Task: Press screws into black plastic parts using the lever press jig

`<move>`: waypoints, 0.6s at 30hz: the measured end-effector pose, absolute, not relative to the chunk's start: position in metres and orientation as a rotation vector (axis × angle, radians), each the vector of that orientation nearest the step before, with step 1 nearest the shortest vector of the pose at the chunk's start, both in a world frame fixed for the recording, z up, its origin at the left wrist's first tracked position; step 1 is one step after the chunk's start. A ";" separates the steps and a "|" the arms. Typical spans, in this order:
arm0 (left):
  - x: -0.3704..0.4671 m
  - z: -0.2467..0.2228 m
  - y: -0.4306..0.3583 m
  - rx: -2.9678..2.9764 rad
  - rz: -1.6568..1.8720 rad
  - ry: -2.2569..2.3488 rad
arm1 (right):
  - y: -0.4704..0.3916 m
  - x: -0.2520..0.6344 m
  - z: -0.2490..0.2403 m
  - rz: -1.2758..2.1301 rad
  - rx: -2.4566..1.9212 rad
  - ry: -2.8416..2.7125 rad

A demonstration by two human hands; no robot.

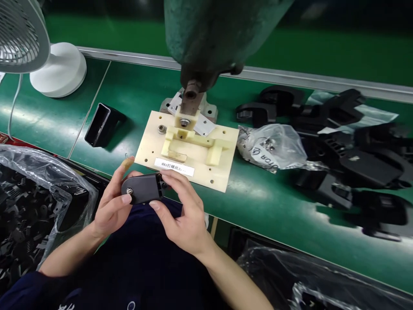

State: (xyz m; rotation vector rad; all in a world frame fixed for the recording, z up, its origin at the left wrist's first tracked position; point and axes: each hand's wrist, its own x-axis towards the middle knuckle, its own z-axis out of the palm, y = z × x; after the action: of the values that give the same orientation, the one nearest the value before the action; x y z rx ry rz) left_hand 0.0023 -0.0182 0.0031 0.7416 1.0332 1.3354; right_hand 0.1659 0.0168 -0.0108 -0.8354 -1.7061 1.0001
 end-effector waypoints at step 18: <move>-0.001 0.015 -0.008 0.761 1.314 0.975 | 0.011 0.158 -0.002 1.212 -0.819 -1.647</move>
State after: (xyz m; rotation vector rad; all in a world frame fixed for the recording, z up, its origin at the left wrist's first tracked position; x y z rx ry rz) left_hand -0.0009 -0.0080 0.0146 0.7609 0.9753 1.3142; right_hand 0.1582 0.0111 -0.0022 -0.8193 -1.6467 1.2118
